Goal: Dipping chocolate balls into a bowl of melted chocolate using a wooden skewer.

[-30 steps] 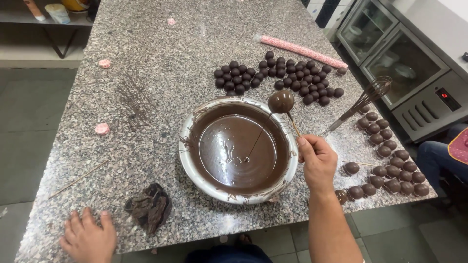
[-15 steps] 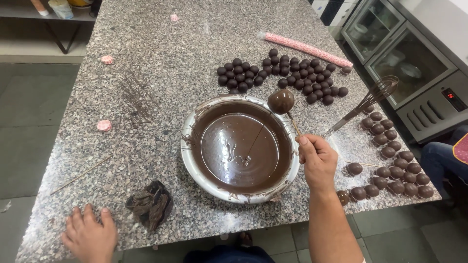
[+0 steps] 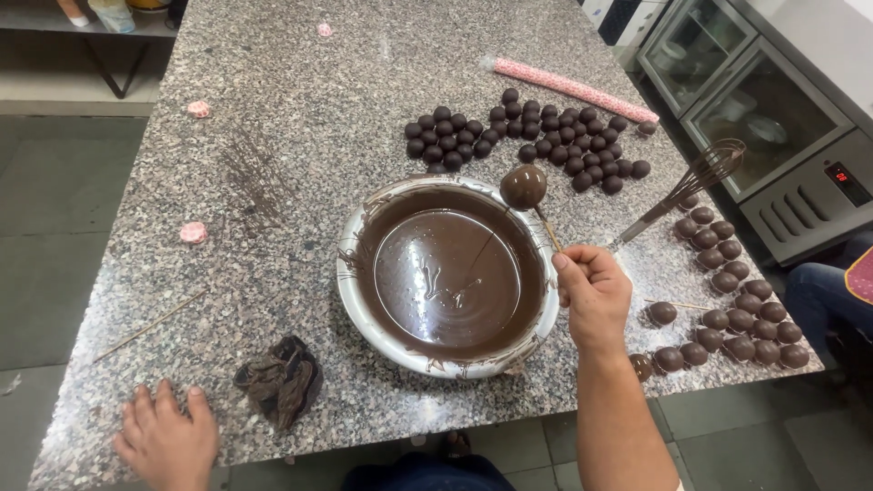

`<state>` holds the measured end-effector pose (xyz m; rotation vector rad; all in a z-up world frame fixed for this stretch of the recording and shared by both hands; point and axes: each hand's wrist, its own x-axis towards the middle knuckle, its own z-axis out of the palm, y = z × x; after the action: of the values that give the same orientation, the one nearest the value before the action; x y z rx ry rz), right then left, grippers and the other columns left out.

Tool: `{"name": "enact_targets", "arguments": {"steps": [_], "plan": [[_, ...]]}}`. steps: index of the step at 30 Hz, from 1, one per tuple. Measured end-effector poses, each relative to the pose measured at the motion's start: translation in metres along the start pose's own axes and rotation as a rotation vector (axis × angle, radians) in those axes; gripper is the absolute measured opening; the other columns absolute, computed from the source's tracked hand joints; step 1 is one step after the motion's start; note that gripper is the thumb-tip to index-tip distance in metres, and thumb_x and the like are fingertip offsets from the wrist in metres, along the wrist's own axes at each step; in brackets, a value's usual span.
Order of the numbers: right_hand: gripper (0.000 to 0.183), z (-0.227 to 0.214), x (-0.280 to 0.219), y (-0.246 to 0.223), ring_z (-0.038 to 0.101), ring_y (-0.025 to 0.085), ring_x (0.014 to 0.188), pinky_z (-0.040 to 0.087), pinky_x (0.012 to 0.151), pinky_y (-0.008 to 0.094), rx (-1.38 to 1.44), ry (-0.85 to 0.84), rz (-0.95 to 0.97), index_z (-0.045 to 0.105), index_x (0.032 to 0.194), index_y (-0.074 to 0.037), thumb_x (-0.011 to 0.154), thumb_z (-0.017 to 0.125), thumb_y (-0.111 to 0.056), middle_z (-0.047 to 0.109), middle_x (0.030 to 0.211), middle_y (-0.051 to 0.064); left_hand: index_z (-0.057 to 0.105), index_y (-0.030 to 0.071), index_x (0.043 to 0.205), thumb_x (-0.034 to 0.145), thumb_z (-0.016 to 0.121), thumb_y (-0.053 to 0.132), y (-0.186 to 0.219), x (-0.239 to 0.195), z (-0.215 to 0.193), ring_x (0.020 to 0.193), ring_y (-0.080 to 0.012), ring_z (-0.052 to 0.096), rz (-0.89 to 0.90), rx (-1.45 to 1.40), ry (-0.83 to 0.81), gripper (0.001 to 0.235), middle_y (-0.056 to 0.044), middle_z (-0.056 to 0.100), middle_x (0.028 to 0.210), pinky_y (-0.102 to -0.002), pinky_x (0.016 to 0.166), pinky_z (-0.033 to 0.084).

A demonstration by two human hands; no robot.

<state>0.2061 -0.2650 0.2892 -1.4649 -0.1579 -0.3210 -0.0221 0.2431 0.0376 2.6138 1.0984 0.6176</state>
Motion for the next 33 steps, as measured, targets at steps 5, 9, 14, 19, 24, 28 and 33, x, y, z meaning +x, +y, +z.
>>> {"name": "enact_targets", "arguments": {"steps": [5, 9, 14, 19, 24, 28, 33], "plan": [[0.014, -0.0004, -0.0011, -0.0026, 0.054, 0.006, 0.058, 0.042, 0.052, 0.020, -0.006, -0.019, -0.014, 0.068, 0.104, 0.002, 0.097, 0.073, -0.009, 0.062, 0.071, 0.000, 0.054, 0.010, 0.152, 0.106, 0.042, 0.055, 0.0013, 0.0008, -0.0024, 0.159, -0.0385, 0.025, -0.013, -0.004, -0.027, 0.066, -0.021, 0.040, 0.166, -0.060, 0.125, 0.008], [0.015, 0.0031, -0.0029, -0.0059, 0.054, 0.007, 0.058, 0.043, 0.053, 0.021, -0.007, -0.011, -0.018, 0.070, 0.103, 0.002, 0.098, 0.072, -0.012, 0.062, 0.070, 0.001, 0.052, 0.008, 0.153, 0.106, 0.039, 0.055, 0.0019, 0.0022, -0.0047, 0.158, -0.0388, 0.022, -0.026, 0.006, -0.077, 0.067, -0.022, 0.037, 0.166, -0.059, 0.125, 0.005], [0.016, 0.0016, -0.0039, -0.0013, 0.052, 0.006, 0.058, 0.041, 0.052, 0.021, -0.017, 0.007, -0.028, 0.070, 0.103, 0.003, 0.098, 0.073, -0.013, 0.061, 0.070, 0.000, 0.051, 0.008, 0.153, 0.107, 0.038, 0.055, 0.0039, 0.0042, -0.0057, 0.157, -0.0391, 0.021, -0.040, 0.018, -0.097, 0.067, -0.022, 0.036, 0.166, -0.060, 0.124, 0.005], [0.017, -0.0002, -0.0042, -0.0024, 0.051, 0.006, 0.058, 0.040, 0.052, 0.020, -0.042, 0.011, -0.032, 0.070, 0.103, 0.002, 0.099, 0.072, -0.014, 0.060, 0.071, -0.001, 0.051, 0.010, 0.153, 0.107, 0.037, 0.055, 0.0038, 0.0025, -0.0055, 0.159, -0.0383, 0.022, -0.043, 0.019, -0.092, 0.066, -0.021, 0.036, 0.167, -0.059, 0.125, 0.006], [0.015, -0.0007, -0.0037, -0.0038, 0.050, 0.006, 0.057, 0.039, 0.051, 0.021, 0.016, 0.000, -0.025, 0.070, 0.103, 0.003, 0.100, 0.071, -0.013, 0.060, 0.070, 0.000, 0.053, 0.010, 0.152, 0.107, 0.040, 0.054, 0.0031, 0.0007, -0.0045, 0.159, -0.0381, 0.023, -0.028, 0.002, -0.062, 0.065, -0.021, 0.037, 0.167, -0.059, 0.125, 0.006], [0.016, -0.0037, -0.0024, -0.0003, 0.049, 0.007, 0.056, 0.038, 0.050, 0.021, 0.020, -0.017, -0.036, 0.070, 0.102, 0.003, 0.102, 0.068, -0.013, 0.059, 0.067, 0.001, 0.054, 0.010, 0.152, 0.106, 0.041, 0.054, 0.0005, 0.0002, -0.0010, 0.159, -0.0380, 0.024, -0.023, 0.004, -0.043, 0.065, -0.021, 0.038, 0.166, -0.059, 0.126, 0.007], [0.016, -0.0051, -0.0016, 0.0010, 0.050, 0.006, 0.058, 0.039, 0.053, 0.021, 0.004, -0.013, -0.085, 0.070, 0.104, 0.002, 0.104, 0.067, -0.013, 0.060, 0.070, 0.001, 0.055, 0.011, 0.152, 0.105, 0.043, 0.054, 0.0037, -0.0008, -0.0018, 0.159, -0.0363, 0.027, -0.036, 0.019, -0.026, 0.065, -0.019, 0.041, 0.166, -0.059, 0.127, 0.009]]}}
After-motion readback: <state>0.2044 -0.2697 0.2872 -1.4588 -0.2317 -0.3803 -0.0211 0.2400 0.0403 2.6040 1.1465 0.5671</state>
